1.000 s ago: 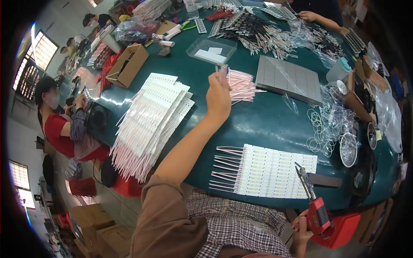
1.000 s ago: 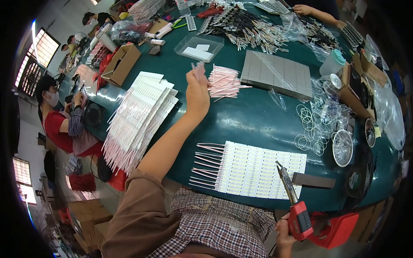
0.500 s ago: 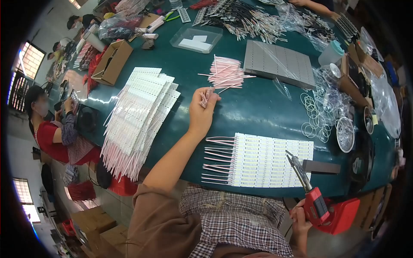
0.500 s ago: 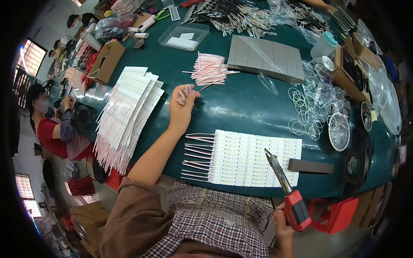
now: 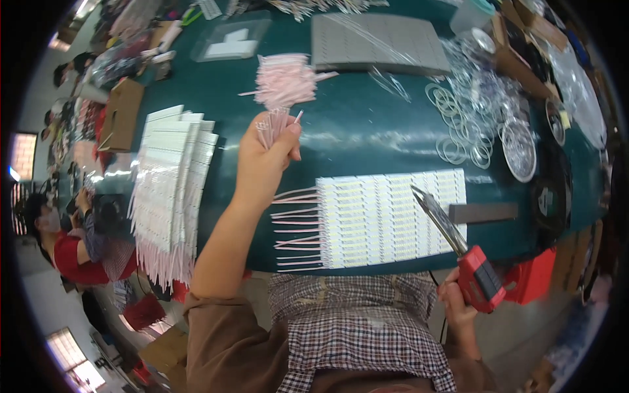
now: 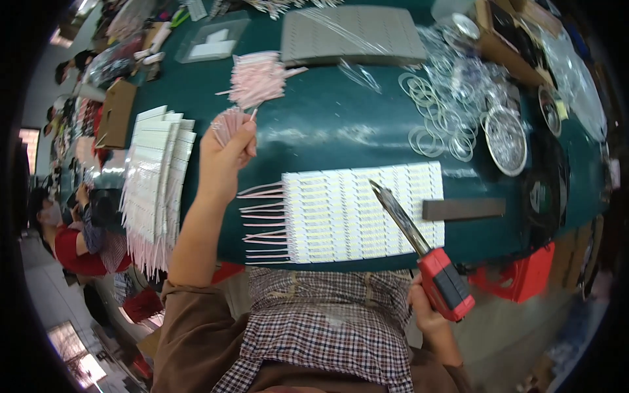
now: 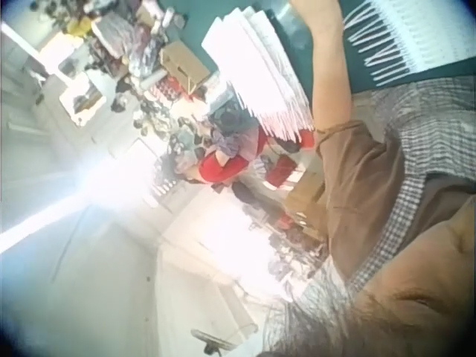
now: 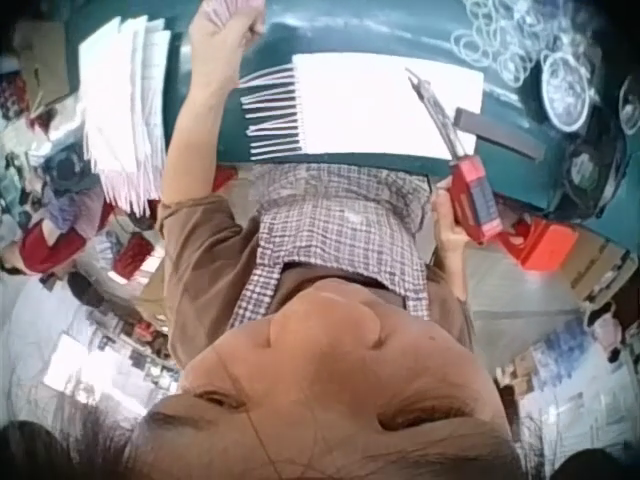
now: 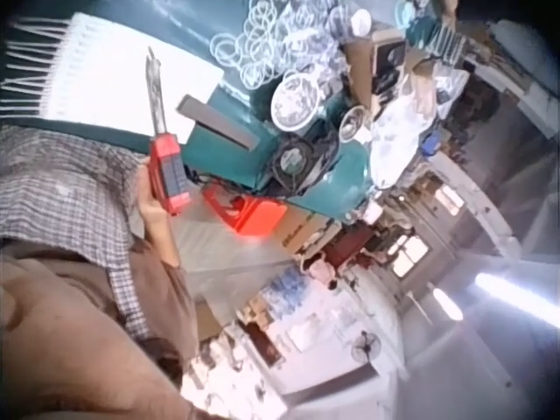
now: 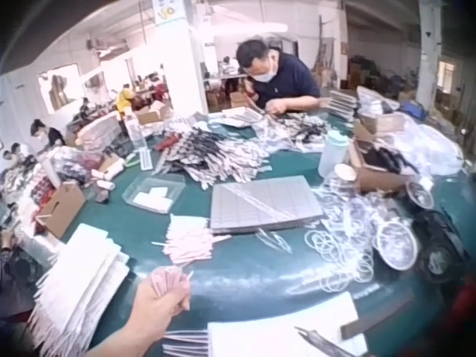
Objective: The person solders wires onto LED strips using a soldering iron and solder wire.
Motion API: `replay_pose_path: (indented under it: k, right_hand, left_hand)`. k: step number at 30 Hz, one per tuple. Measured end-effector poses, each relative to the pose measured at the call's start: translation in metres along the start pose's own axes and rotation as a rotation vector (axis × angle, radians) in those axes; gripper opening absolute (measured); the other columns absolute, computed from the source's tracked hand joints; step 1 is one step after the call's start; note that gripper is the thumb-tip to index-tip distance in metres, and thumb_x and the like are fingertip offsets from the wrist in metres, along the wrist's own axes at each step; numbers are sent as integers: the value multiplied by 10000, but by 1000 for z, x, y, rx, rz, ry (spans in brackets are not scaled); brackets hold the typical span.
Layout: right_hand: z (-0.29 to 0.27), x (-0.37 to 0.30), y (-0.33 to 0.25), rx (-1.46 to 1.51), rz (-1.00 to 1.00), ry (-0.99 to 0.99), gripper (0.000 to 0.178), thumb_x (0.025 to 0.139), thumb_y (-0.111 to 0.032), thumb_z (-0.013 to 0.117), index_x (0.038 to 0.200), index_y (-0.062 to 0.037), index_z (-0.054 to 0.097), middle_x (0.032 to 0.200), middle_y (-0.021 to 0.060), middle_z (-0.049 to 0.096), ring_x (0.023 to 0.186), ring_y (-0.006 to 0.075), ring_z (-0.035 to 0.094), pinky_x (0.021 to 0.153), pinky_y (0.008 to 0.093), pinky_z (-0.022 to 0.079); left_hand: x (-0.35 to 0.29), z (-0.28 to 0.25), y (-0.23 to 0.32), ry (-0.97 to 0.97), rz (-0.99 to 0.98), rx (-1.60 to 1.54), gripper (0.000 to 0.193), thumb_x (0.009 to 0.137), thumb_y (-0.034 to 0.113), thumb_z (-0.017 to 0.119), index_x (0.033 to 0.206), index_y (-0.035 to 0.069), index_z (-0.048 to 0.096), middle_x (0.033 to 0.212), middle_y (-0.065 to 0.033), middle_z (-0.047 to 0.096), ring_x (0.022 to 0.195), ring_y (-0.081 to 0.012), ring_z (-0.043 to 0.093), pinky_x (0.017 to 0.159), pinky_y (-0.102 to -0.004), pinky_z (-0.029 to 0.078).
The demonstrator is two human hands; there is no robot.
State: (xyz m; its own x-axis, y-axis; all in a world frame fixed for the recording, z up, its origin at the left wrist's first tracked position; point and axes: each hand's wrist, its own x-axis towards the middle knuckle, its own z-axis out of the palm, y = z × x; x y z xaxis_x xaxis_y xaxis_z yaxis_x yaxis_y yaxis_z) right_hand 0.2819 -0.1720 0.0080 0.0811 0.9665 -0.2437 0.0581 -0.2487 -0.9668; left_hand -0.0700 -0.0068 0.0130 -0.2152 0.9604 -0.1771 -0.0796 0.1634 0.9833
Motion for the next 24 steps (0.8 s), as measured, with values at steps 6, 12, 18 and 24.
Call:
replay_pose_path:
  k: [6, 12, 18, 24]
  right_hand:
    - [-2, 7, -4, -141, -83, -99, 311, 907, -5, 574, 1211, 46, 528, 792, 66, 553, 565, 95, 479, 511, 250, 417]
    - [-12, 8, 0, -241, -45, -274, 182, 954, -90, 605, 1090, 20, 556, 748, 39, 555, 607, 83, 505, 550, 240, 417]
    - [1, 14, -11, -268, 127, -203, 210, 844, -51, 753, 1039, 2, 695, 892, 103, 708, 780, 210, 706, 691, 312, 556]
    - [12, 20, -20, -212, 168, -155, 216, 848, -53, 749, 1048, 3, 692, 895, 95, 696, 764, 202, 693, 675, 305, 544]
  left_hand:
    - [-18, 31, 11, -197, -21, 369, 174, 983, 171, 650, 1030, 3, 648, 733, -27, 654, 627, -89, 589, 569, -268, 463]
    - [-28, 46, -9, -387, 47, 793, 162, 904, 163, 678, 994, 29, 665, 796, -145, 688, 686, -297, 661, 644, -379, 502]
    - [-25, 57, -17, -341, 118, 804, 162, 916, 148, 714, 956, -6, 687, 787, -91, 686, 681, -146, 622, 628, -296, 481]
    - [-25, 62, -26, -281, 206, 749, 174, 853, 164, 729, 932, 20, 670, 854, -151, 659, 762, -351, 647, 661, -424, 495]
